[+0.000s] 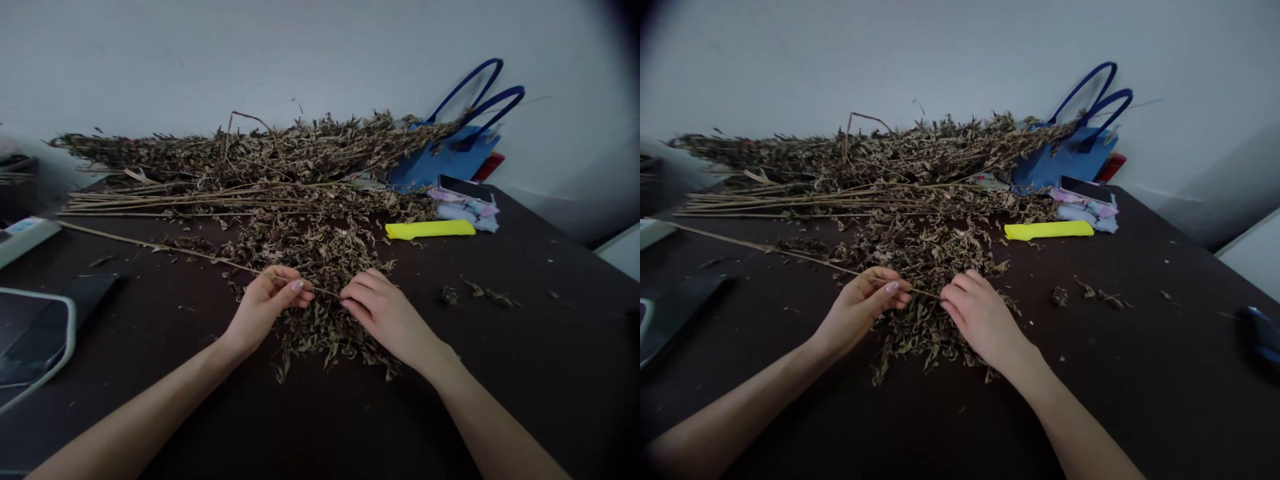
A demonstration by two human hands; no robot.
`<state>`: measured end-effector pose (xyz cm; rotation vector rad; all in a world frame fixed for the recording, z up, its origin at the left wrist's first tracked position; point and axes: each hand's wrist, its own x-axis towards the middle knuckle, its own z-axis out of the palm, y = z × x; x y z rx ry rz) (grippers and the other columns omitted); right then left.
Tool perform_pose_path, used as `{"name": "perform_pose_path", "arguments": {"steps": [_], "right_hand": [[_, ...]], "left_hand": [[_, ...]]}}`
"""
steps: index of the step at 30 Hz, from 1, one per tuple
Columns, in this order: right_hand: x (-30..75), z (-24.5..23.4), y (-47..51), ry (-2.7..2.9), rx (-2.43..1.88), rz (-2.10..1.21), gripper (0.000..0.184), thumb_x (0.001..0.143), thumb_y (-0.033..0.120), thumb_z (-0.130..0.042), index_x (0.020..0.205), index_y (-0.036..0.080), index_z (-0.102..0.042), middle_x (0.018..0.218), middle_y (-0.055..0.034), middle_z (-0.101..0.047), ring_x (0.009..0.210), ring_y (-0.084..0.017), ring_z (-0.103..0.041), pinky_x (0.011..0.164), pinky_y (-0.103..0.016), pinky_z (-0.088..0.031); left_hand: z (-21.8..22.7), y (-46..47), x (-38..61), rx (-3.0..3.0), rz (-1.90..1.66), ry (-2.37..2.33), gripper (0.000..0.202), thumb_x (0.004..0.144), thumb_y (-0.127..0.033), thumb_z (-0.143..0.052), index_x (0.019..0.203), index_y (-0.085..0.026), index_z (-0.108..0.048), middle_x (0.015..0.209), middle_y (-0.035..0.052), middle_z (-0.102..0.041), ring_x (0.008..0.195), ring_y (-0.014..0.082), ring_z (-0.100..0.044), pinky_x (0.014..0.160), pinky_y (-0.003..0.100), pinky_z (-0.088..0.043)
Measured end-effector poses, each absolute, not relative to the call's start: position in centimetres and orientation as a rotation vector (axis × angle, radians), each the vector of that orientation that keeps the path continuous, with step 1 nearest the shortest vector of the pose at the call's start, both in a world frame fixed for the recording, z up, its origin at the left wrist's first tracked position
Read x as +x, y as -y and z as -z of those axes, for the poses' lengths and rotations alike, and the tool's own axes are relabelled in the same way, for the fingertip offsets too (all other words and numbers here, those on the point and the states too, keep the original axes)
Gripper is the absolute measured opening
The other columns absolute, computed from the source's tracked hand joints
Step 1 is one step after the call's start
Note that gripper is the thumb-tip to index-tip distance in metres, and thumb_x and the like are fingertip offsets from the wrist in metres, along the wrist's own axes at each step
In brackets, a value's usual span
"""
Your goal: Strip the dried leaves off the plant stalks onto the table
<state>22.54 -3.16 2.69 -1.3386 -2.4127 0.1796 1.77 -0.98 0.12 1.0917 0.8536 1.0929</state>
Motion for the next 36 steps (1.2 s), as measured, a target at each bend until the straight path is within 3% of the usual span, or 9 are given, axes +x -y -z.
{"name": "perform_pose_path", "arguments": {"steps": [13,19,28,36], "right_hand": [[22.3,-2.7,3.5,2.400,-1.322,-0.208,0.017,0.090,0.019,-0.043,0.083,0.017,-0.058,0.082,-0.0038,-0.056,0.084,-0.016,-0.048,0.076,-0.029,-0.040],[22.4,-2.7,3.5,2.385,-1.330,-0.248,0.016,0.090,0.020,-0.044,0.082,0.018,-0.058,0.081,-0.0034,-0.056,0.083,-0.016,-0.048,0.075,-0.029,-0.040],[22.4,-2.9,3.7,2.388,-1.327,-0.314,0.016,0.090,0.019,-0.043,0.083,0.018,-0.057,0.082,-0.0027,-0.056,0.082,-0.015,-0.048,0.072,-0.028,-0.040],[22.5,-3.1,3.6,2.359,-1.350,-0.297,0.016,0.090,0.020,-0.042,0.082,0.019,-0.057,0.081,-0.0025,-0.057,0.081,-0.015,-0.050,0.072,-0.028,-0.041]], "left_hand": [[0.6,0.6,1.6,1.247,-0.941,-0.959,0.014,0.080,-0.025,-0.061,0.084,-0.011,-0.060,0.075,0.0036,-0.066,0.060,0.0096,-0.060,0.054,0.021,-0.049],[0.3,0.1,1.1,1.442,-0.809,-0.992,0.021,0.083,-0.029,-0.056,0.074,-0.010,-0.059,0.063,0.0017,-0.059,0.053,0.0088,-0.056,0.050,0.020,-0.047],[-0.7,-0.1,0.7,1.607,-0.691,-1.006,0.027,0.087,-0.031,-0.049,0.069,-0.012,-0.054,0.060,-0.0013,-0.053,0.048,0.0062,-0.052,0.044,0.017,-0.042],[-0.6,-0.3,0.3,1.618,-0.680,-1.012,0.021,0.084,-0.031,-0.053,0.071,-0.014,-0.053,0.056,-0.0024,-0.053,0.047,0.0066,-0.050,0.042,0.016,-0.039]]}}
